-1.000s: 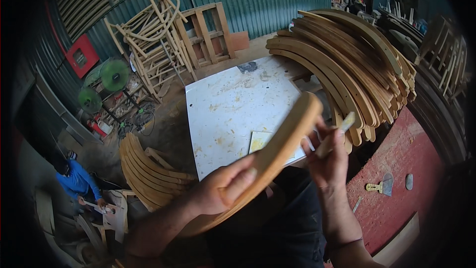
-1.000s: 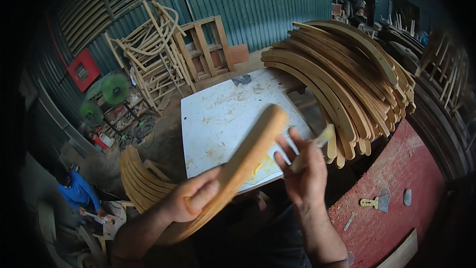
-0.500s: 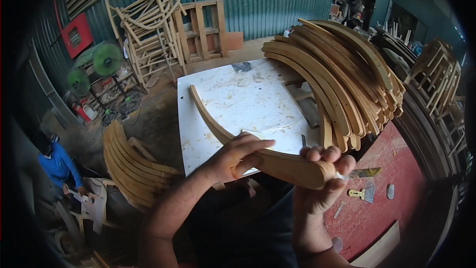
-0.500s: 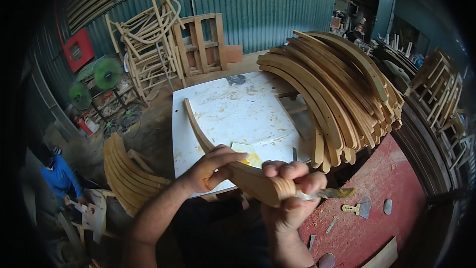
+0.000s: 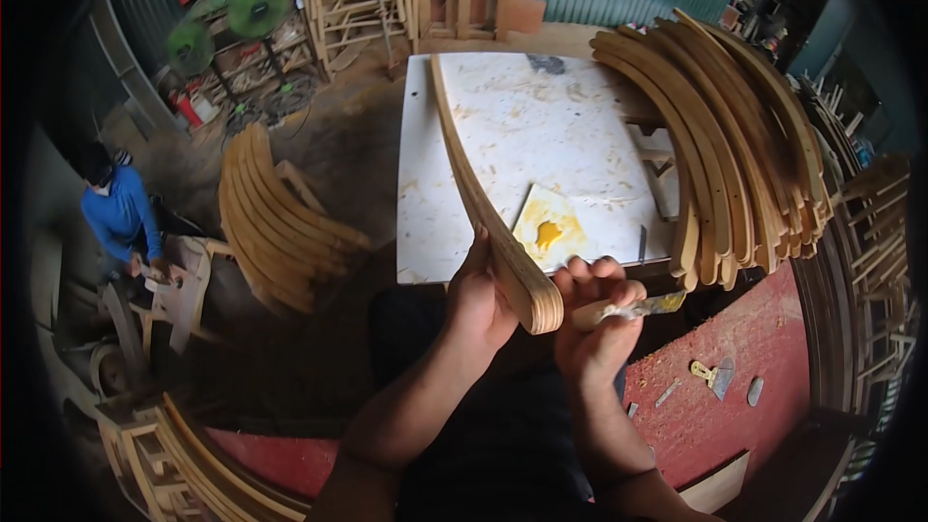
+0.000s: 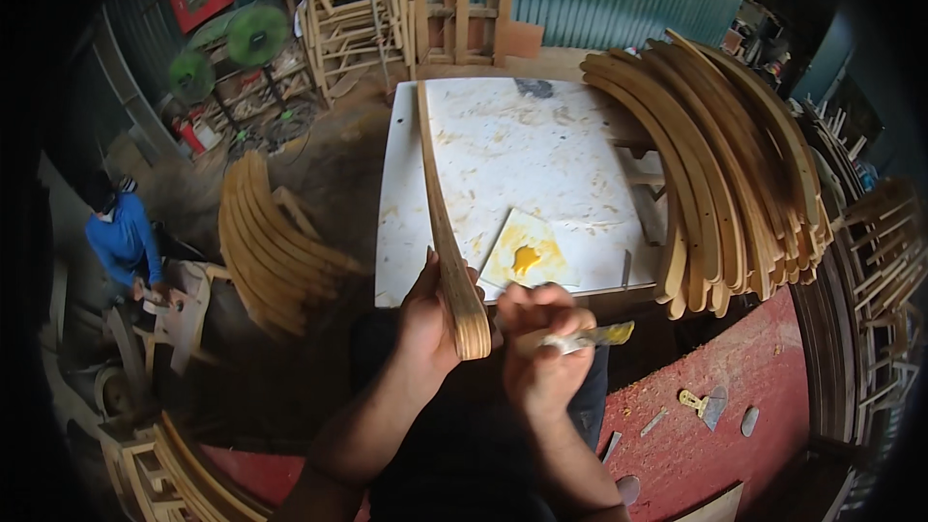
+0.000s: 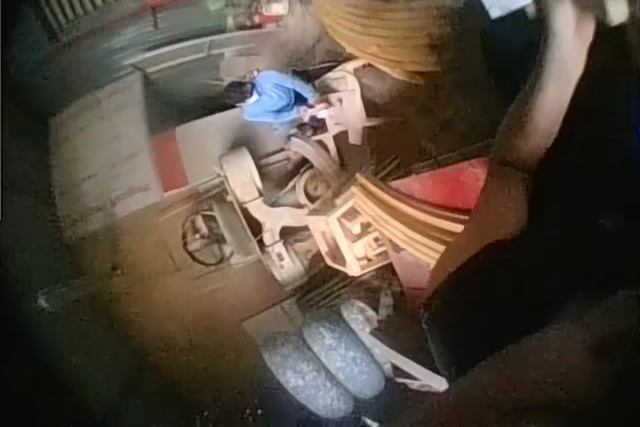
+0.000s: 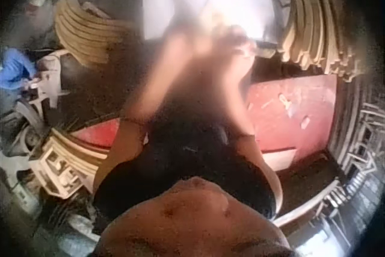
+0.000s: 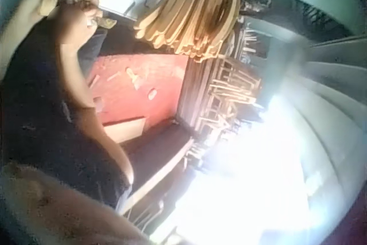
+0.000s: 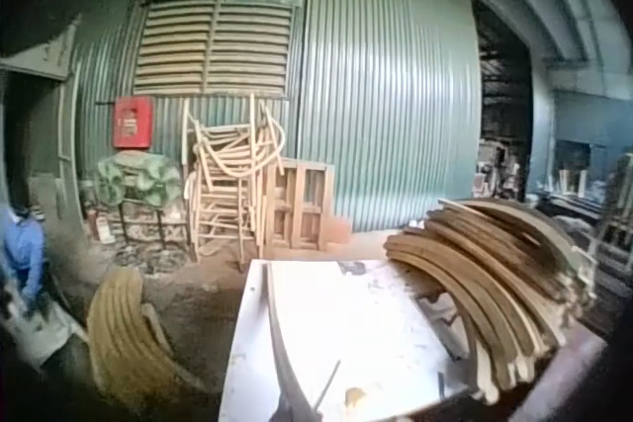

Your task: Applying glue to curved wooden components for furniture manufacturing.

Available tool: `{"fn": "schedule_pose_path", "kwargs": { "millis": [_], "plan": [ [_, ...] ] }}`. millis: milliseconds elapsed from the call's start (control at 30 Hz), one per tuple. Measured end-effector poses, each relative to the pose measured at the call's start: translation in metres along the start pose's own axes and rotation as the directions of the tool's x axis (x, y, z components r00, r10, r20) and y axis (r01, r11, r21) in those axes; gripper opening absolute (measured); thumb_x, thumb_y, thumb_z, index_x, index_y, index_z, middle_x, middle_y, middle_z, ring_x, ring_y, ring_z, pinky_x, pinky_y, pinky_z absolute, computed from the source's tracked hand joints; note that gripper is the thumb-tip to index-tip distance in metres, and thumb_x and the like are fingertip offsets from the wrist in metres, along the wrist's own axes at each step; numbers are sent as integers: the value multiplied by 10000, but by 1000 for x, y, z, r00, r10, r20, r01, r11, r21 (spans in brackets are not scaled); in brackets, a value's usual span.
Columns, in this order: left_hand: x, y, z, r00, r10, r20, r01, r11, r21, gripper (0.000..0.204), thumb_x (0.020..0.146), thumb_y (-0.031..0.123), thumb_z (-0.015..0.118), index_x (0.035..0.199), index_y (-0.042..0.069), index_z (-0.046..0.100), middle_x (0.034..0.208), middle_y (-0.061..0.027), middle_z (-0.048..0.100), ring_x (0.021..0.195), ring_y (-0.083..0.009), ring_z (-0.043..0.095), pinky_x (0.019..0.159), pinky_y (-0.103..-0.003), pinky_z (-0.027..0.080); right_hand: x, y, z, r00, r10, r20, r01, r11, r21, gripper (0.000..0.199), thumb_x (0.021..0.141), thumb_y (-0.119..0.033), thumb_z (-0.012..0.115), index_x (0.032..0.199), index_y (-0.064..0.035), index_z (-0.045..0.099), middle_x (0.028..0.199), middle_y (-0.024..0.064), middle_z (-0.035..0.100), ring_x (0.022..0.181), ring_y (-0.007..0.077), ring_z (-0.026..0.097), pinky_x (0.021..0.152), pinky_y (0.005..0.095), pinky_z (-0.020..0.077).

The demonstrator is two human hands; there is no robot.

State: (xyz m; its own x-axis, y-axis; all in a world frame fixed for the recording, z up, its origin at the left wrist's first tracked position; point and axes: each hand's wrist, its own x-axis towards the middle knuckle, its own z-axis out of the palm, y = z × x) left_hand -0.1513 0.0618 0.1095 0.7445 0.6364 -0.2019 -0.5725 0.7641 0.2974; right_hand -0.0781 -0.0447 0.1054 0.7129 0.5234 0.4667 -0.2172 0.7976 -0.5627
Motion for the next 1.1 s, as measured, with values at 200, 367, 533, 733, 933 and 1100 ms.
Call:
{"fn": "schedule_pose_path", "kwargs": {
  "millis": [200,367,533,733,933,1100],
  "plan": [
    [3,12,-36,998,25,-65,-26,999,-21,415,1085,478,412,976,118,587,860,-14,613,709,-155,615,606,-304,503,-38,-22,-85,931,252,-263,-304,936,-180,230,1007,-303,653,1064,-121,526,1121,88,570,775,194,598,601,309,481],
    [-4,12,-80,999,-46,-25,44,997,-63,486,1070,503,440,981,66,631,858,-24,630,689,-159,611,596,-294,498,-61,-25,-131,788,452,-418,-600,719,-351,301,1043,-221,546,1293,-53,557,1056,77,562,743,148,577,592,276,458],
    [-35,12,-134,972,-223,79,236,921,-310,441,1050,471,516,1094,48,630,946,-84,690,780,-204,680,681,-332,581,-41,10,-169,947,321,0,-35,104,-994,308,949,-31,654,1256,-9,677,1049,131,590,793,194,602,705,316,519],
    [-62,15,-156,969,-213,-124,182,958,-224,450,1060,481,487,1155,64,629,925,-68,699,734,-169,684,634,-293,585,18,63,-195,941,304,147,159,-16,-987,236,860,-42,730,1084,-101,774,929,129,640,856,310,656,743,384,551],
    [-64,21,-148,947,-202,-248,179,978,-109,420,1056,528,465,1143,134,582,878,-26,635,684,-122,605,584,-268,495,47,103,-216,924,307,228,259,-63,-964,190,863,-58,725,1036,-117,777,931,121,645,855,312,653,754,403,554],
    [-63,21,-146,948,-217,-234,181,969,-165,452,1073,501,435,1229,96,559,856,-34,655,684,-130,650,596,-276,565,43,111,-221,907,348,237,299,-137,-944,175,884,-63,716,1048,-95,769,976,119,649,917,308,644,804,387,545]
  ]
}}
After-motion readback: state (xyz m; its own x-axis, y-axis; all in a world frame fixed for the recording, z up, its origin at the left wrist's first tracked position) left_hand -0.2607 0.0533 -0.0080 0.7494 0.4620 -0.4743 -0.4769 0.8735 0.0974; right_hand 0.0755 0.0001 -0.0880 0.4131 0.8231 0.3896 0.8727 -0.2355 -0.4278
